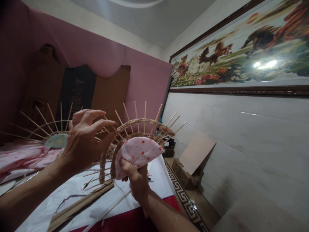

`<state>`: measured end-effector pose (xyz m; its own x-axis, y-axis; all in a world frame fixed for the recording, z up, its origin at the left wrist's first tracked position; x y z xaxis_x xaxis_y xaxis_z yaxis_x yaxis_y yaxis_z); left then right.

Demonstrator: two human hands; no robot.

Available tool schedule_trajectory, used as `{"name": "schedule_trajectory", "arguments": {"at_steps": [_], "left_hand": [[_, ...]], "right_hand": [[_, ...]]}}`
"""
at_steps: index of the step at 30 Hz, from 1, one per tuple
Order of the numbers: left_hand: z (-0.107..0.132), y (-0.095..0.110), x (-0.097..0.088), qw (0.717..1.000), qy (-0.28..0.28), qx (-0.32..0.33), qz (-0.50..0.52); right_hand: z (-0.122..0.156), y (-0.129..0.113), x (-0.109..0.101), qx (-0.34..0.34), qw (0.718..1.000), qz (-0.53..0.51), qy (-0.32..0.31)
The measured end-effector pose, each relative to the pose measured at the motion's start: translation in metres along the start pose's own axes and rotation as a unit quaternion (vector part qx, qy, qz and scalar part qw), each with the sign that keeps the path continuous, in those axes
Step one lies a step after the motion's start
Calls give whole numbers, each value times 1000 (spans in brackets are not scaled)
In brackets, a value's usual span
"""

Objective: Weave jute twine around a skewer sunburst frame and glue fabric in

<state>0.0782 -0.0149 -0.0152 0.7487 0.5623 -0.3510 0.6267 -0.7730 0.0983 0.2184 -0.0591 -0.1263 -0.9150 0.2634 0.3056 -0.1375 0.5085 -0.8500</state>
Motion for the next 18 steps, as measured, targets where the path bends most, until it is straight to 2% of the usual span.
{"name": "schedule_trajectory", "arguments": {"at_steps": [5, 18], "left_hand": [[-1, -5, 0, 1000, 0, 11, 4], [-2, -5, 1, 1000, -2, 3, -1]], "right_hand": [[0, -3, 1, 20, 1000, -11, 7], [0, 0, 0, 19, 1000, -17, 3]]}}
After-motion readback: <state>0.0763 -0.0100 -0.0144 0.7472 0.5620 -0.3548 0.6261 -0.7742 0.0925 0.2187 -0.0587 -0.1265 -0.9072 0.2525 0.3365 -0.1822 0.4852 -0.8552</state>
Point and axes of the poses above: each hand's wrist, its own z-axis away from the middle knuckle, its own x-axis out of the palm, y = z × x, the point moved 1 cm from there along -z, towards the middle knuckle, and after that the axes turned 5 degrees about z, right-handed, at the moved point
